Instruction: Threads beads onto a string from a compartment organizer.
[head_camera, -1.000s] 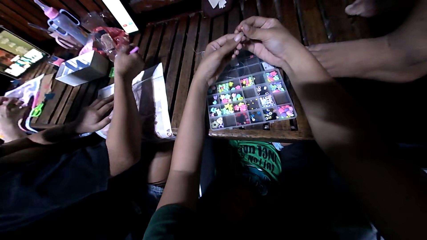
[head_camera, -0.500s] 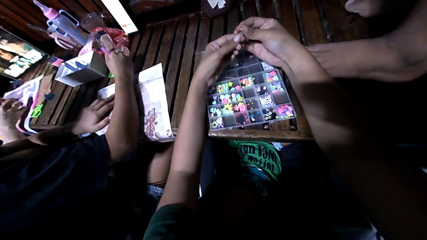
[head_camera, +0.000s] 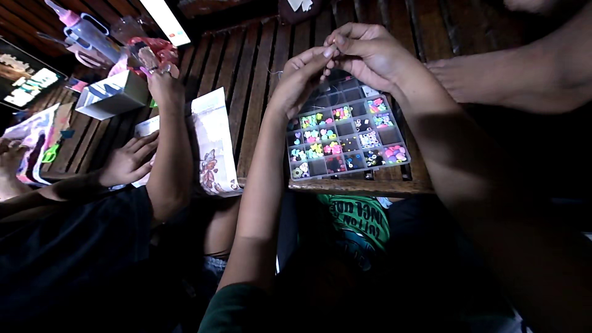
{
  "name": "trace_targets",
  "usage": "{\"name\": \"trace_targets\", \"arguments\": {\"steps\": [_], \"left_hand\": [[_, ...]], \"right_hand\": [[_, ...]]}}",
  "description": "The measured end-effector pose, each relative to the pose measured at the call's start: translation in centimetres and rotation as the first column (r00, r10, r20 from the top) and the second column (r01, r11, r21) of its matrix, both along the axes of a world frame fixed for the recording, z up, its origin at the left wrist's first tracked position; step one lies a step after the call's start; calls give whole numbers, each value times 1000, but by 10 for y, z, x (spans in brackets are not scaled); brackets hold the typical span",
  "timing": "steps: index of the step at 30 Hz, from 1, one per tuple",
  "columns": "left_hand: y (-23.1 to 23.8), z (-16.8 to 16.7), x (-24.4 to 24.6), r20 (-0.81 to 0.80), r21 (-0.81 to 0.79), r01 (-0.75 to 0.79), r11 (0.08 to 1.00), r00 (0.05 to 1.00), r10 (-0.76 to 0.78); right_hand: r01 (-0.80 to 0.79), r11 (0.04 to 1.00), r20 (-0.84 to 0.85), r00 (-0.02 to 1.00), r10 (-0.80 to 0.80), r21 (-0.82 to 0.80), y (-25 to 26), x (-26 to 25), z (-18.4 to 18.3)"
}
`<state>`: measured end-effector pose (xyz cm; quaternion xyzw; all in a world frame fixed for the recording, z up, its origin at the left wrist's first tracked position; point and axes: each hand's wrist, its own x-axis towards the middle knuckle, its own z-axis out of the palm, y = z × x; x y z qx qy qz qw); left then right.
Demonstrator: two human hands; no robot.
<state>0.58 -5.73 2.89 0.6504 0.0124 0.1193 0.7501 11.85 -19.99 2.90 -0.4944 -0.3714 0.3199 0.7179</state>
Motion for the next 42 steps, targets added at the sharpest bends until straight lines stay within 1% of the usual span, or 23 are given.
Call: {"name": "trace_targets", "arguments": {"steps": [11, 29, 31, 35, 37, 42], "left_hand": [[2, -3, 1, 6, 31, -3, 1000, 1000, 2], [3, -5, 2, 37, -6, -12, 1000, 999, 13], [1, -4, 2, 25, -61, -27, 998, 999, 29], [-1, -4, 4, 13, -268, -33, 963, 999, 38], [-1, -6, 5, 20, -331, -24, 943, 999, 32], [-4, -6, 5, -4, -341, -42, 939, 999, 43]], "right_hand": [[-11, 999, 8, 1000, 12, -32, -2, 1, 4], [20, 1000, 75, 997, -19, -14, -3, 0, 9], [24, 1000, 91, 996, -23, -7, -4, -1, 9], [35, 999, 147, 988, -41, 40, -3, -1, 8], [52, 996, 193, 979, -65, 71, -1, -3, 6], [129, 986, 289, 945, -154, 104, 2, -5, 3]]}}
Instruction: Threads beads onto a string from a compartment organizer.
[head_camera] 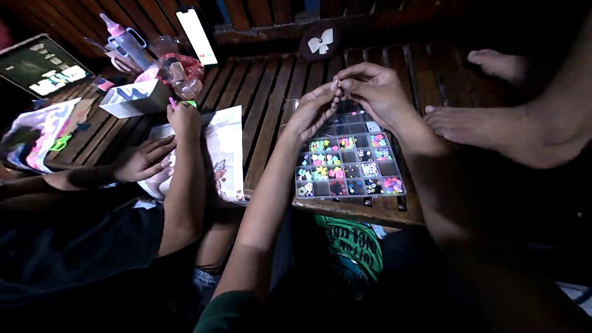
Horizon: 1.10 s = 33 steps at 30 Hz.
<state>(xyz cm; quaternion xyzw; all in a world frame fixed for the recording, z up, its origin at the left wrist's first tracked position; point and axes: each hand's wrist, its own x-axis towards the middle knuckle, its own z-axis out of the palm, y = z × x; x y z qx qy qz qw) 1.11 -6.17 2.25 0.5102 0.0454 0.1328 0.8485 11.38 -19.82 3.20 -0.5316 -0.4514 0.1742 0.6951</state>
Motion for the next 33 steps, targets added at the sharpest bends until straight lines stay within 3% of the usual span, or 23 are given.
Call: {"name": "trace_targets", "arguments": {"steps": [8, 13, 18, 24, 30, 33], "left_hand": [[1, -1, 0, -31, 88, 2, 996, 1000, 1], [3, 1, -3, -31, 236, -21, 972, 999, 29], [6, 3, -5, -24, 490, -41, 871, 998, 60], [20, -4, -4, 88, 747, -181, 640, 981, 175], [27, 1, -9, 16, 744, -164, 648, 974, 228], [27, 2, -9, -33, 675, -132, 726, 977, 209]], "right_hand": [[76, 993, 20, 997, -75, -85, -1, -3, 2], [101, 983, 8, 995, -101, -154, -1, -6, 5], [141, 973, -27, 988, -149, -184, -2, -2, 6], [174, 983, -215, 959, -183, -60, -10, 11, 15], [289, 956, -402, 881, -248, 45, -22, 24, 24], [322, 945, -441, 857, -266, 56, -24, 27, 25]]}}
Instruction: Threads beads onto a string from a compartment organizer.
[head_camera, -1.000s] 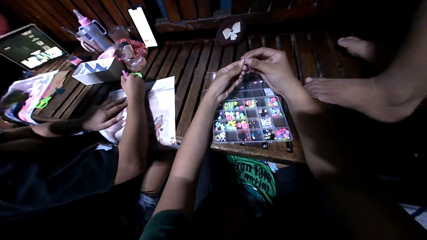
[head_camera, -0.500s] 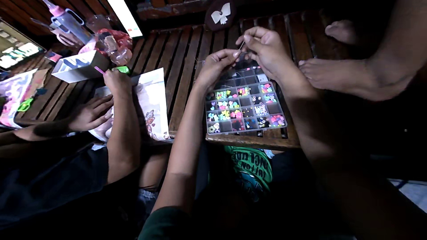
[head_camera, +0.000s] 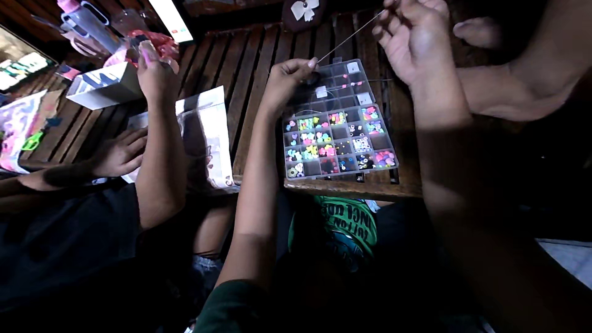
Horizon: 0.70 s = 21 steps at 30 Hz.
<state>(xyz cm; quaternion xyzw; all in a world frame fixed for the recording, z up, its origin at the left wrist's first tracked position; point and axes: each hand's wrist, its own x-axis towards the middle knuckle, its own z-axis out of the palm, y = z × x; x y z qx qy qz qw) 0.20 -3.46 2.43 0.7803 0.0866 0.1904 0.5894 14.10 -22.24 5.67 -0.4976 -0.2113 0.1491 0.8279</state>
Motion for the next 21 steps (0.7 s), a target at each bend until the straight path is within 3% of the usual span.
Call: {"name": "trace_targets", "arguments": {"steps": [3, 5, 8, 10, 12, 17, 21], "left_hand": [[-1, 0, 1, -9, -124, 33, 992, 999, -34], [-1, -2, 2, -12, -98, 19, 995, 1000, -20], [2, -6, 2, -24, 234, -46, 971, 998, 53], [4, -5, 1, -96, 473, -36, 881, 991, 92], [7, -4, 0, -140, 587, -1, 810, 985, 103], [6, 0, -3, -172, 640, 24, 768, 978, 113], [-6, 2, 1, -54, 442, 5, 897, 998, 21]], "right_hand": [[-14, 1000, 8, 1000, 15, -20, 1, 1, -2], [-48, 997, 35, 998, 50, -60, 3, -1, -4], [-68, 988, 89, 993, 81, -138, 5, -4, -7], [-35, 969, 169, 983, 78, -244, 6, -5, -8], [21, 924, 282, 955, 95, -383, 7, -8, -9], [90, 833, 456, 866, 205, -546, 17, -21, -14], [95, 851, 544, 804, 241, -517, 27, -27, -23]]}}
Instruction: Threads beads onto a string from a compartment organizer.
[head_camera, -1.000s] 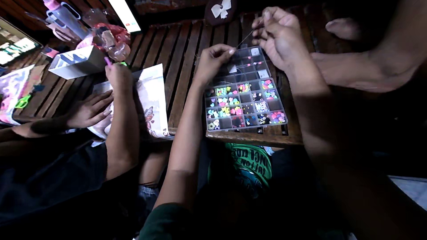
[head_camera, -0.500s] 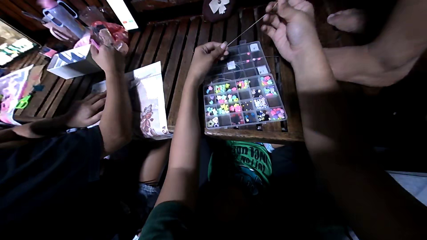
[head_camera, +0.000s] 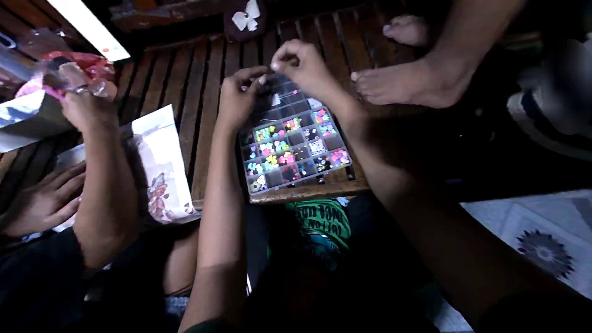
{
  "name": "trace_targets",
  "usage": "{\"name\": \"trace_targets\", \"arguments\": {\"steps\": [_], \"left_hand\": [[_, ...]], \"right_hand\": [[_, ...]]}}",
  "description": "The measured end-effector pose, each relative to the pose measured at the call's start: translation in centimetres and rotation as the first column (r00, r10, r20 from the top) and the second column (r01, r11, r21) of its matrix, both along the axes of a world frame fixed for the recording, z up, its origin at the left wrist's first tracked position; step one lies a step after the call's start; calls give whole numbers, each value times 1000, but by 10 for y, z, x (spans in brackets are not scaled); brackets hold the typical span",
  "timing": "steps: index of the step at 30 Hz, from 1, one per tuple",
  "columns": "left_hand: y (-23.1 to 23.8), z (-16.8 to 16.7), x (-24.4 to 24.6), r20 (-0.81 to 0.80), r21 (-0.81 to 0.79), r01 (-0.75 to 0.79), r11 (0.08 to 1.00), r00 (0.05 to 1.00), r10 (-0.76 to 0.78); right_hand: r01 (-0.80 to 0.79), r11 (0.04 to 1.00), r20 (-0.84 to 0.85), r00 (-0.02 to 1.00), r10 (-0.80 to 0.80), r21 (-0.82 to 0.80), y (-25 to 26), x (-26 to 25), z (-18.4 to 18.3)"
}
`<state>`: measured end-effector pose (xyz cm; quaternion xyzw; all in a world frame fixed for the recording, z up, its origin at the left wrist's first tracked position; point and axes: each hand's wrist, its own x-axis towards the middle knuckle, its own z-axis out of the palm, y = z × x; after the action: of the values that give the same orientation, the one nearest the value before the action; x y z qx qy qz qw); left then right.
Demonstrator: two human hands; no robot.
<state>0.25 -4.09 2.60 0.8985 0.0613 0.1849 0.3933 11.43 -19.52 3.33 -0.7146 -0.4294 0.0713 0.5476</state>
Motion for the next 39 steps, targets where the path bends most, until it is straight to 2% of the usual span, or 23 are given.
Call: {"name": "trace_targets", "arguments": {"steps": [3, 8, 22, 35, 39], "left_hand": [[-10, 0, 2, 41, -240, 99, 966, 995, -92], [-9, -2, 1, 101, -387, 120, 914, 991, -87], [-4, -2, 1, 142, -419, 34, 907, 989, 28], [-2, -3, 1, 119, -384, 35, 923, 993, 12], [-3, -2, 0, 107, -382, 24, 924, 994, 18]], "right_hand": [[-31, 999, 20, 999, 30, 43, 7, -2, -6], [-47, 993, -18, 999, 49, 104, 9, -5, -4], [-55, 998, -61, 996, 58, 38, 5, -9, 1], [-87, 990, -63, 994, 94, 112, 9, -6, -6], [-78, 994, -49, 995, 81, 76, 10, -5, -5]]}}
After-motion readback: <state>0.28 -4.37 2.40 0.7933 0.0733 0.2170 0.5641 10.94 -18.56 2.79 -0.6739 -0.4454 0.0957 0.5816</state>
